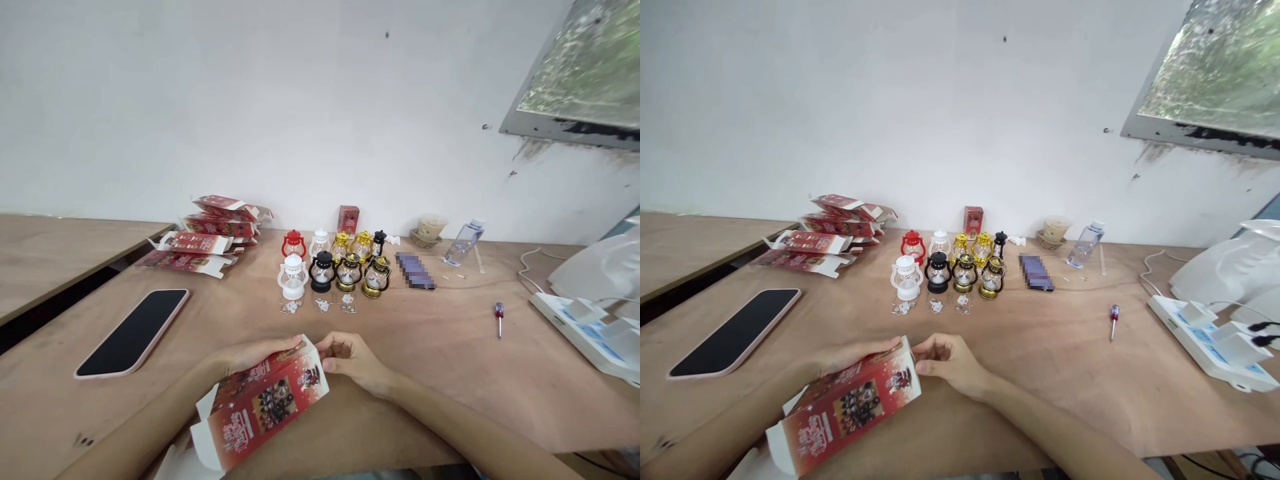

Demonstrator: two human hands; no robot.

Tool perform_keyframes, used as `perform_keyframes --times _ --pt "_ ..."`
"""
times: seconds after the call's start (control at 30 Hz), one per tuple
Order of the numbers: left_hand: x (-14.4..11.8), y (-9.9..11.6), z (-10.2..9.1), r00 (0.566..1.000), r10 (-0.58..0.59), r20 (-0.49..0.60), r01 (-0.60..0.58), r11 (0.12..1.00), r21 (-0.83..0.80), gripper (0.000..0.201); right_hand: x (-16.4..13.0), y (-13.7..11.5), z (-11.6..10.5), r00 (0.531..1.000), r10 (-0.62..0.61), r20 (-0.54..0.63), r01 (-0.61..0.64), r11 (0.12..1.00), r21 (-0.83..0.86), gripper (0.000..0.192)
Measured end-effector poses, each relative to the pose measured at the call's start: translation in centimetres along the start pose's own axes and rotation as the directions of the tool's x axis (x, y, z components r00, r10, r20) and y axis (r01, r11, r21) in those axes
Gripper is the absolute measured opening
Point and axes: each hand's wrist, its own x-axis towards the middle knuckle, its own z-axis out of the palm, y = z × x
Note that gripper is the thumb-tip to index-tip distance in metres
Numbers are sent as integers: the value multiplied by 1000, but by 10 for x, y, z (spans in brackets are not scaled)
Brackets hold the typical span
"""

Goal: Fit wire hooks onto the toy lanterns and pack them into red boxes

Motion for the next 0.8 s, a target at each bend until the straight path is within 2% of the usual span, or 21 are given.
perform_keyframes --times 0.17,0.3,0.43,0.63,0.7,0.73,0.8 --pt "0 4 3 985 -146 93 142 989 43 48 -2 -1 4 998 22 -51 -19 999 41 34" --pt "1 5 3 984 -146 100 142 989 48 49 -2 1 4 999 -12 -47 13 1000 18 38" --pt "0 8 4 974 -150 167 146 989 38 52 -1 3 2 1000 -11 25 12 1000 -29 51" --pt "3 6 2 968 -166 187 162 986 37 54 -2 3 1 993 -100 55 109 974 -200 44" --pt "5 3 1 967 -163 195 163 986 19 54 -4 2 2 981 -184 55 192 918 -346 39" --pt "6 2 2 970 -153 191 155 988 3 53 -6 2 3 967 -248 60 248 859 -449 37" --pt "7 1 4 977 -132 166 137 990 -22 50 -9 2 5 914 -393 100 354 654 -669 34"
